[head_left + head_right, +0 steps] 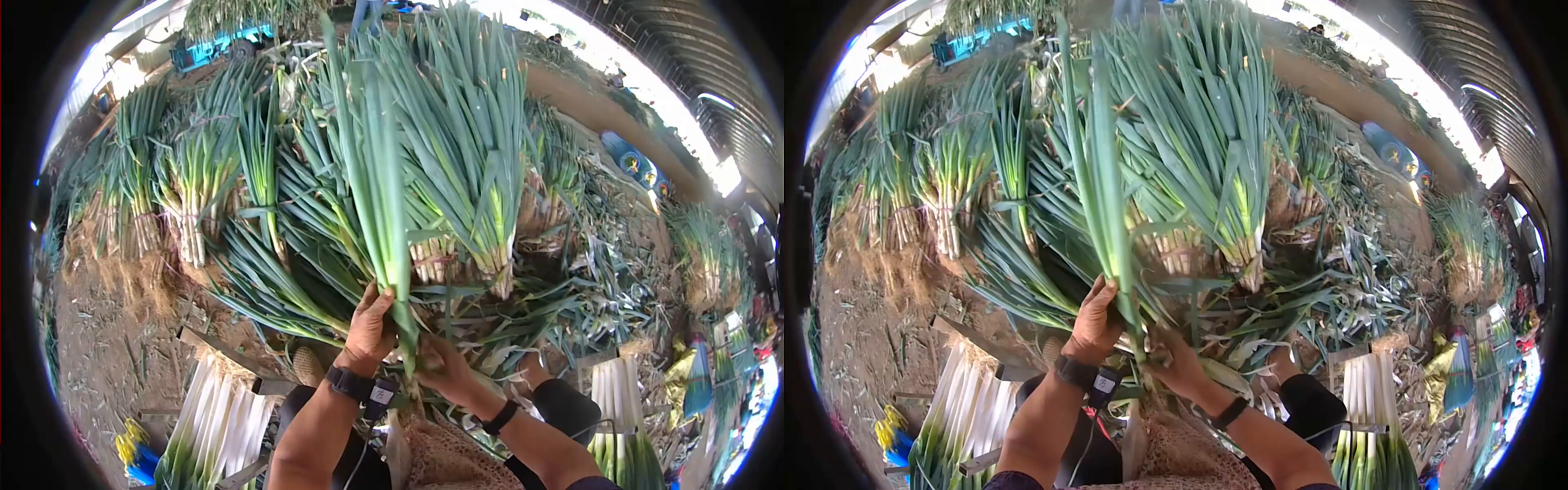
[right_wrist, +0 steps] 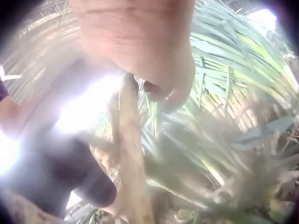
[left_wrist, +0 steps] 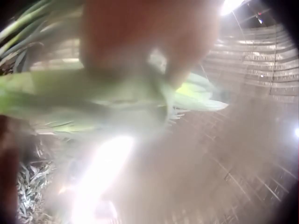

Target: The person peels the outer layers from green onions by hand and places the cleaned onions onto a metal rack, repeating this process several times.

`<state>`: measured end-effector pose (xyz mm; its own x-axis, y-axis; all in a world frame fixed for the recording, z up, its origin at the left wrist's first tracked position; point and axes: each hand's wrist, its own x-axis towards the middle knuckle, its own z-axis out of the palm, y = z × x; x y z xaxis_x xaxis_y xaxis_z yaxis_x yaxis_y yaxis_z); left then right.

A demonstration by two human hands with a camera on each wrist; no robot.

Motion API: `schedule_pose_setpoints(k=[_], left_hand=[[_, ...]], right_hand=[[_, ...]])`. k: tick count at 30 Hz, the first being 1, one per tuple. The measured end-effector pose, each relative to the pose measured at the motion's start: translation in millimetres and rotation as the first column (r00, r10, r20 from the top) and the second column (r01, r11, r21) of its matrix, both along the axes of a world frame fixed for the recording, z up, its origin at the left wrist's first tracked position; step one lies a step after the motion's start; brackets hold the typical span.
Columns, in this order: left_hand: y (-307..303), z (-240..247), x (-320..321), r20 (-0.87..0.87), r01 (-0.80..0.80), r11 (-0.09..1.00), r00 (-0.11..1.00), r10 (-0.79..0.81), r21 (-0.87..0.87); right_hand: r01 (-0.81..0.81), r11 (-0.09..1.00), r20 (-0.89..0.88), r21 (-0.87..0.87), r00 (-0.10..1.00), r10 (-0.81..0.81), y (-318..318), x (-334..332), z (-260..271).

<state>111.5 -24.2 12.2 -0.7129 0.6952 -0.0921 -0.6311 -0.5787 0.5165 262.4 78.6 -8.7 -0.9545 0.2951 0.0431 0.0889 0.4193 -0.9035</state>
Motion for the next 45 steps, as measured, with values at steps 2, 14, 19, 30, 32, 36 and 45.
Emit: schedule_pose_setpoints(k=[2, 14, 19, 30, 32, 36, 45], left_hand=[[5, 5, 4, 0.009, -0.008, 0.999, 1.0, 0.009, -0.044], [-9, 8, -1, -0.229, -0.278, 0.912, 0.95, 0.214, -0.303], [-32, 27, -28, -0.225, -0.325, 0.917, 0.935, 0.274, -0.232], [-44, 19, -26, -0.238, -0.093, 0.995, 0.967, 0.095, 0.021], [-38, 4, -26, -0.142, 0.094, 0.966, 0.988, -0.061, 0.24], [-54, 12, -35, -0.409, 0.07, 0.975, 0.899, -0.154, -0.213], [-52, 10, -32, -0.074, 0.12, 0.973, 0.988, -0.137, -0.197]], right_hand=[[0.099, 0.995, 0.003, 0.03, 0.995, -0.099, -3, -19, 21], [0.241, 0.961, 0.04, -0.137, 0.97, -0.238, -16, -13, 13], [-0.064, 0.948, 0.421, 0.311, 0.904, -0.077, 12, 82, -68], [-0.018, 0.974, 0.117, -0.225, 0.992, 0.046, 14, 1, -18], [-0.108, 0.847, 0.218, -0.521, 0.942, 0.254, -9, -37, 10], [-0.154, 0.92, 0.148, -0.36, 0.964, 0.22, -46, -49, 50], [-0.044, 0.873, 0.064, -0.485, 0.994, 0.086, -38, -67, 43]])
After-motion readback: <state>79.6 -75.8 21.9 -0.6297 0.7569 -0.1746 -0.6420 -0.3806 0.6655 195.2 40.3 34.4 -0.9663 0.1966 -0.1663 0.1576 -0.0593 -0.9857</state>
